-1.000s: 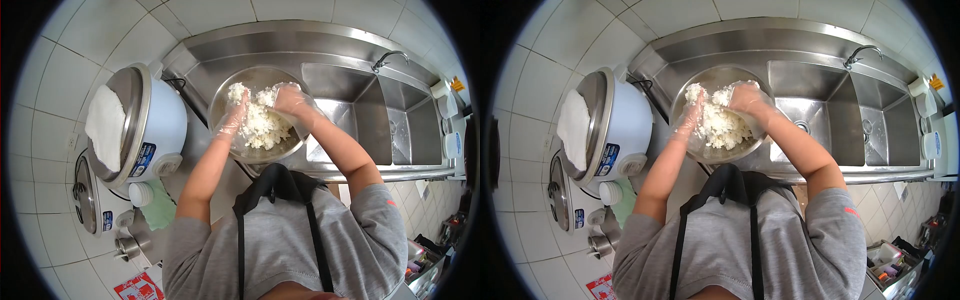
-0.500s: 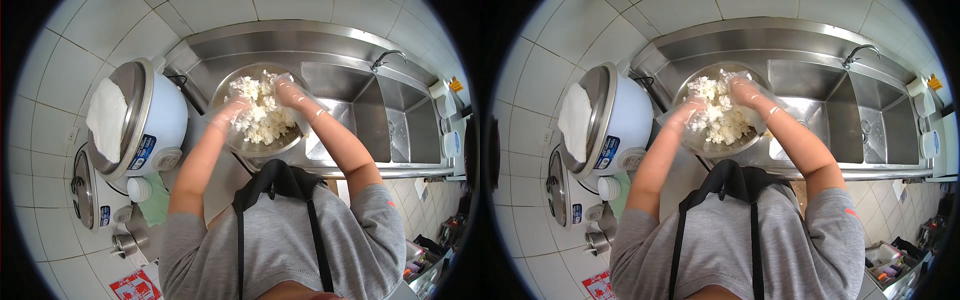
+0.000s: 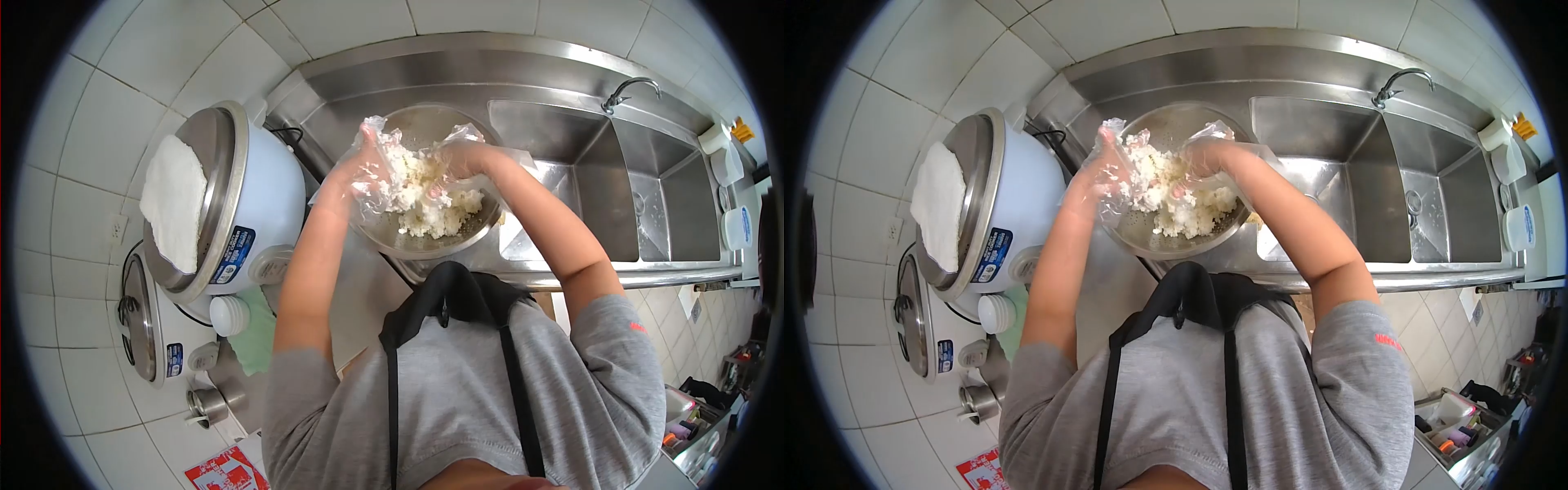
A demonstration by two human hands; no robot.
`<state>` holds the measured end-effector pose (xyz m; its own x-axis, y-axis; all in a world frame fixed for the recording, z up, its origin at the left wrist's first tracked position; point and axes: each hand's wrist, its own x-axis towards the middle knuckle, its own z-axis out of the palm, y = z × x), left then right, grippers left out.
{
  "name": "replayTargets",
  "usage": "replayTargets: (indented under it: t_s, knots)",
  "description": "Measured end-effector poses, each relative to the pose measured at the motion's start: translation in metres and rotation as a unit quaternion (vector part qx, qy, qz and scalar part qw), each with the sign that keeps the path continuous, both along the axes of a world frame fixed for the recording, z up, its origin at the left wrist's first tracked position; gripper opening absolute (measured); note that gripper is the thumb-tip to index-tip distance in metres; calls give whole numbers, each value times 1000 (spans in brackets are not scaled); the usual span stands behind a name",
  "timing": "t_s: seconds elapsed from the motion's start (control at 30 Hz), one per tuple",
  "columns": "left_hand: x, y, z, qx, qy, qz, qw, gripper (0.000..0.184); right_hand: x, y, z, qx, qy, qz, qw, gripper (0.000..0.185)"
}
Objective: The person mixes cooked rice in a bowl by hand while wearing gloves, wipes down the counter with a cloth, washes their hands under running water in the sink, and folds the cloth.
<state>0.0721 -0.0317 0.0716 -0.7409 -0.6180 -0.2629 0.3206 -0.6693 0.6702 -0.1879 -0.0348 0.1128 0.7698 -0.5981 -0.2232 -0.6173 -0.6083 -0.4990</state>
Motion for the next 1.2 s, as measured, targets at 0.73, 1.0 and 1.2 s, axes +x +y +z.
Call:
replayTargets:
  t_s: [0.73,1.0,1.2]
  knots:
    - [-45,50,80,-136,-547,-79,822,76,-13,-1,-11,135,89,-33,986,52]
    - [-59,28,-36,-15,-366,-10,930,75,-22,-13,-89,281,-12,-98,955,31]
    - [-63,32,-20,158,-248,162,942,64,15,24,-26,421,-126,-312,843,40]
